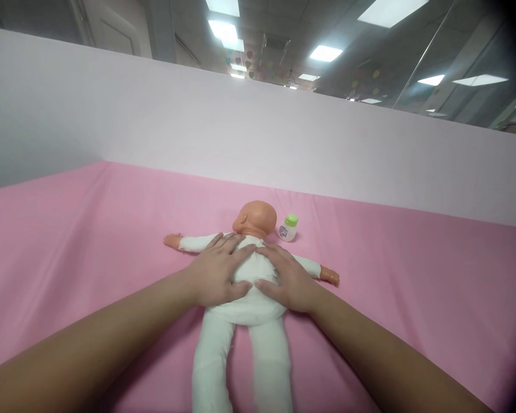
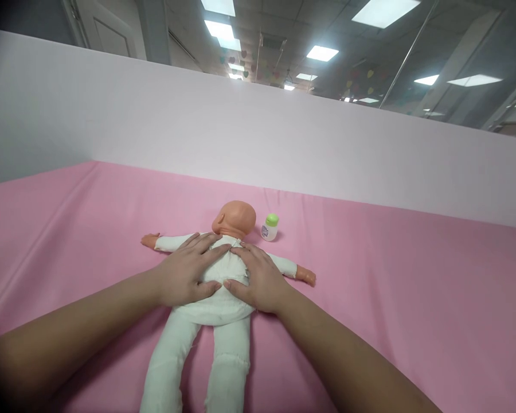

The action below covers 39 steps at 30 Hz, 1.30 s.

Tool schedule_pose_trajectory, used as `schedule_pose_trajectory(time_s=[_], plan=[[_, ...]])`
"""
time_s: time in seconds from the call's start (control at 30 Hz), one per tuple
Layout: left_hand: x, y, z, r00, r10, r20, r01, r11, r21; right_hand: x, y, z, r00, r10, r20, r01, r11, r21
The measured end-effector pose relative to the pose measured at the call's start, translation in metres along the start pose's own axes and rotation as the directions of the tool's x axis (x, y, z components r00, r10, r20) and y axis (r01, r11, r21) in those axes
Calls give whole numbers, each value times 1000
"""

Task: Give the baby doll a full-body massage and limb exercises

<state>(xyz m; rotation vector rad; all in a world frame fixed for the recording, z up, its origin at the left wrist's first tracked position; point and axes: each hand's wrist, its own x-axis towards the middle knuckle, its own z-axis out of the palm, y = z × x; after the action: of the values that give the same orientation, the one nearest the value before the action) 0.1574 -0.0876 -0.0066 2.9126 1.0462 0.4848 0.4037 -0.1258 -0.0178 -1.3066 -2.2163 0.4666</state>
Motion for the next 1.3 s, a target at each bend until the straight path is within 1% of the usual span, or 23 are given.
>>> schedule_pose_trajectory(time_s=[0.13, 0.23, 0.37, 0.43, 0.5, 0.53, 0.57, 0.6, 0.63, 0.67, 0.73, 0.77, 0.83, 0.87, 0.9, 0.93, 0.97, 1.07, 1.1, 1.17, 1.23, 1.27, 1.3], plan=[[1, 3, -5, 1000, -22, -14, 22, 1000, 3, 2, 0, 0, 1000, 17, -18, -18, 998, -53], [2, 4, -6, 999, -35, 15, 35, 999, -23, 4, -1, -1, 1000, 18, 18, -16, 995, -95], [2, 4, -5, 999, -35, 7, 35, 998, -43, 4, 1, -1, 999, 0, 34, 3, 997, -76], [1, 5, -8, 998, -38, -47, 38, 999, -14, 3, 3, 0, 1000, 9, 8, -9, 998, -66], [-2, 5, -15, 983, -82, -166, 89, 995, 37, 0, 4, 0, 999, 26, -29, -28, 998, -63], [-3, 5, -20, 966, -127, -227, 144, 988, 59, -1, 4, 0, 998, 29, -48, -32, 997, -63], [-5, 4, -24, 946, -190, -262, 215, 974, 67, -3, 4, 0, 998, 25, -66, -29, 997, -66], [-7, 2, -29, 929, -265, -260, 289, 956, 58, -4, 4, -1, 996, 15, -87, -22, 997, -70], [-9, -1, -32, 919, -330, -216, 346, 938, 37, -5, 4, -1, 993, 5, -115, -13, 997, -77], [-10, -4, -34, 915, -376, -145, 380, 925, 4, -5, 3, 0, 988, -7, -153, -6, 996, -85], [-12, -11, -33, 910, -416, -1, 413, 905, -101, -5, 1, 1, 971, -31, -239, 6, 994, -105], [-13, -14, -32, 900, -432, 50, 434, 886, -162, -5, 0, 2, 962, -41, -270, 11, 994, -111], [-12, -17, -27, 869, -481, 118, 494, 824, -278, -3, -2, 4, 957, -52, -286, 23, 994, -104], [-11, -16, -25, 852, -505, 137, 520, 789, -327, -2, -3, 5, 959, -53, -279, 29, 995, -91], [-9, -15, -22, 846, -514, 144, 527, 760, -381, -1, -4, 6, 963, -50, -266, 32, 997, -73], [-8, -13, -20, 852, -504, 140, 508, 736, -448, 0, -5, 6, 966, -44, -255, 32, 998, -51], [-7, -10, -18, 871, -474, 128, 465, 713, -525, 1, -5, 5, 969, -31, -246, 25, 999, -28], [-6, 1, -15, 943, -323, 81, 270, 601, -752, 2, -8, 0, 980, 49, -193, -36, 997, 71], [-7, 5, -16, 959, -277, 61, 213, 562, -799, 1, -9, -2, 984, 83, -159, -64, 990, 123], [-8, 14, -20, 979, -204, 3, 110, 516, -849, 0, -13, -5, 989, 125, -80, -99, 957, 271], [-10, 22, -26, 987, -144, -74, 12, 520, -854, -1, -17, -7, 996, 91, 3, -81, 876, 476], [-10, 25, -29, 986, -111, -125, -45, 544, -838, -2, -20, -7, 998, 43, 37, -56, 809, 586], [-10, 27, -32, 979, -82, -184, -104, 579, -808, -2, -23, -6, 998, -8, 61, -36, 721, 692]])
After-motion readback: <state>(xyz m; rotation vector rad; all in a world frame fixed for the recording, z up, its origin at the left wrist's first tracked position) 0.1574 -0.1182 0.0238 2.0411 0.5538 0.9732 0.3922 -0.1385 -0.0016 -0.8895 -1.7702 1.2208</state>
